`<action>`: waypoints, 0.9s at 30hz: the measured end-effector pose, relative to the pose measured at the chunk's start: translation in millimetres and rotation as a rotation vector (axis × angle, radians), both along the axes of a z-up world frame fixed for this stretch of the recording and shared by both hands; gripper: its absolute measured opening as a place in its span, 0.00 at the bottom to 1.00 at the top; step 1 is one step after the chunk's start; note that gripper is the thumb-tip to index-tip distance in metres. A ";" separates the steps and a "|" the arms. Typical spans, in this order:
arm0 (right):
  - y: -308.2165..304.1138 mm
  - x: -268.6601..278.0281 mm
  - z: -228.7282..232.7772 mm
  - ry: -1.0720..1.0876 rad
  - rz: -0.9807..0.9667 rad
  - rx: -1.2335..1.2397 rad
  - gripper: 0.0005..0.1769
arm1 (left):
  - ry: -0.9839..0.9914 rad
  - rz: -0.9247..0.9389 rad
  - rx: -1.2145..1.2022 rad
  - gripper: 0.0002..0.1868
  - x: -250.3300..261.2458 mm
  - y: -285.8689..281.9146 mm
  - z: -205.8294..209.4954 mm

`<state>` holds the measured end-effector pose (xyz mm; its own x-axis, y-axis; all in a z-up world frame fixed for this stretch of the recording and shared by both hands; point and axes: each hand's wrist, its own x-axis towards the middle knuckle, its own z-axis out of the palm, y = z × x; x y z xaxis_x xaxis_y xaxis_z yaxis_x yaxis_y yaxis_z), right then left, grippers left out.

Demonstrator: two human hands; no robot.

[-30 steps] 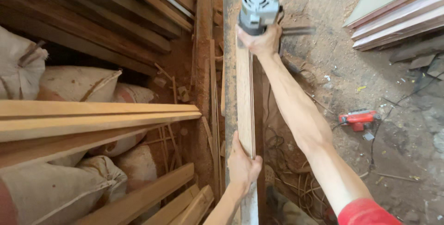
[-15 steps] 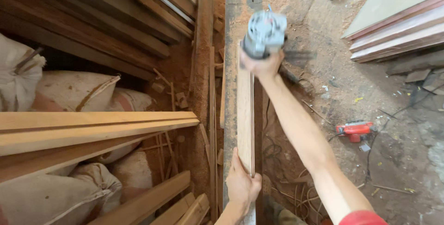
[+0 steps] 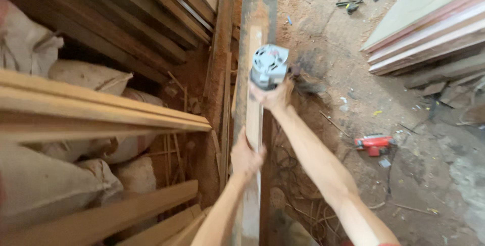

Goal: The person uses a circular saw to cut a piece of wood, then switches to a router to shape the edges of a long wooden plank. Finally, they use an angle grinder to smooth the surface of the wood.

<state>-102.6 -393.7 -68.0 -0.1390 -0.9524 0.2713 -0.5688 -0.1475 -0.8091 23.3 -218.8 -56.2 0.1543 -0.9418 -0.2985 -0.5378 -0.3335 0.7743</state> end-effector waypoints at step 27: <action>447.6 23.1 -8.2 0.335 0.208 0.204 0.29 | 0.378 0.148 0.065 0.35 30.0 398.5 34.7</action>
<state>-79.5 53.9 -76.2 0.1251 -0.9895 0.0721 -0.7796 -0.1430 -0.6097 53.3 179.7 -21.5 0.1552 -0.8948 -0.4187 -0.1620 -0.4411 0.8827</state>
